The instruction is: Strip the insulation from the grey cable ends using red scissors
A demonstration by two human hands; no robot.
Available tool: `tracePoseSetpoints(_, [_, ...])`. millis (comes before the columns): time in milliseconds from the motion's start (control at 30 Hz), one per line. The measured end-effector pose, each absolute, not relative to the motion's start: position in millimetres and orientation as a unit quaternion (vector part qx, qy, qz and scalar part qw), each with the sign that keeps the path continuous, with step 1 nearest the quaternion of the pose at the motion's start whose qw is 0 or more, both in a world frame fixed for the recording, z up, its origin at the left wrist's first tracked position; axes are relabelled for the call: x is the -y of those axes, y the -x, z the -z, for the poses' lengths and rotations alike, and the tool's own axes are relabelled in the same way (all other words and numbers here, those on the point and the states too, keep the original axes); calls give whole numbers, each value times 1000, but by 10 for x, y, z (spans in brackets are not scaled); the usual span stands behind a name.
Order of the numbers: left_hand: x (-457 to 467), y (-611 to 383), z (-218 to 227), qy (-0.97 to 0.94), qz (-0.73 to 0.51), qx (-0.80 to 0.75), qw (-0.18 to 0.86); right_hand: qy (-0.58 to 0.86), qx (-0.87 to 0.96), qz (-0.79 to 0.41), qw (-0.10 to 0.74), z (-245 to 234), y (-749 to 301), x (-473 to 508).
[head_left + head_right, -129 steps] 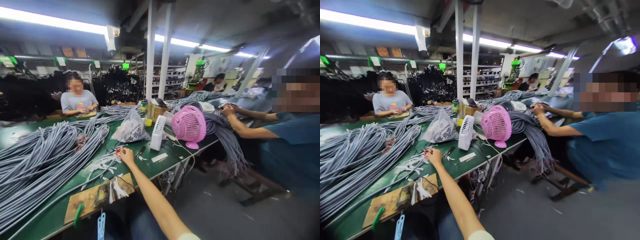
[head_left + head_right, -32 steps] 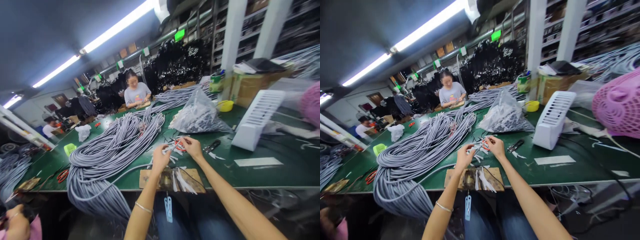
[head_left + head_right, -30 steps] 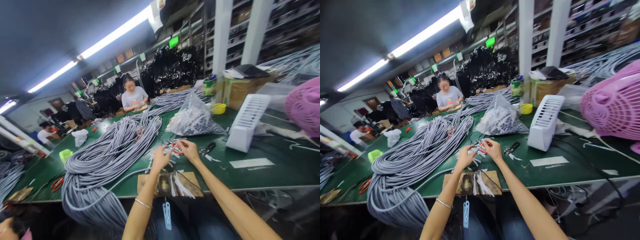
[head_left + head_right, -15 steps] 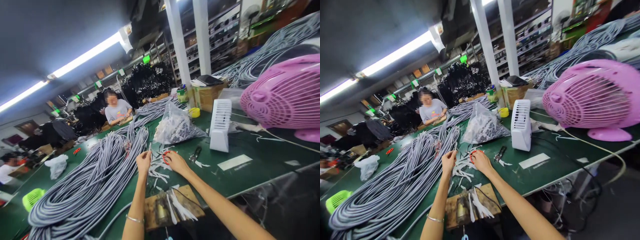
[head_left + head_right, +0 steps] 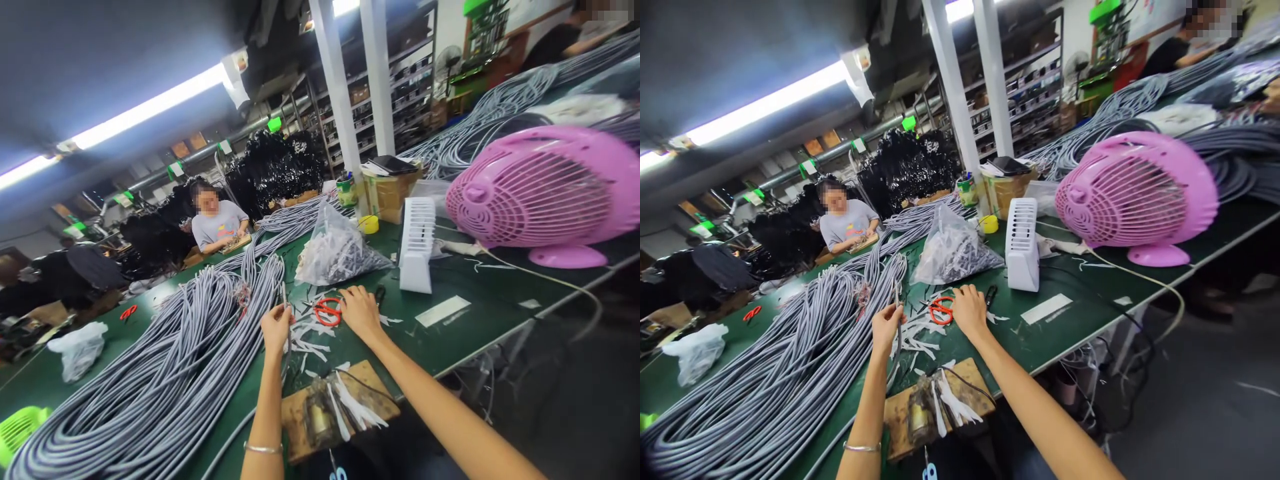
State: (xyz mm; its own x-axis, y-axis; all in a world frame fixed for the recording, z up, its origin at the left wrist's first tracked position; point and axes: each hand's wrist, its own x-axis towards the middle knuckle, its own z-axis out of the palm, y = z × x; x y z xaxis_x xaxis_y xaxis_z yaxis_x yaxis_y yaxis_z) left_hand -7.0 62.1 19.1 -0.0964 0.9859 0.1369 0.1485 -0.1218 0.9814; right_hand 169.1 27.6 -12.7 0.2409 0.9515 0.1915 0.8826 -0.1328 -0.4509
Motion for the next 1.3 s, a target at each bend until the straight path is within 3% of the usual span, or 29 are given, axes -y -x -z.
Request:
tracePoseSetpoints(233, [-608,86,-207,-541,-531,-527,384,686,693,-109,192,103,-1447,-339])
tracePoseSetpoints(567, [-665,194,-231,-551,-571,-546,268,705,671,-183,139,-6,-1321,-609])
tracePoseSetpoints(733, [-733,229,-162,-553,-559,-573,229,718,649,-187,170,-35,-1378,-561])
tracePoseSetpoints(933, [-852,317,-32,-492,-555,-589,321,700,644,-190,245,-24,-1426,-605])
tracePoseSetpoints(1300, [-776,236,-9,-493,-538,-587,352,606,661,-221,384,176,-1200,-758])
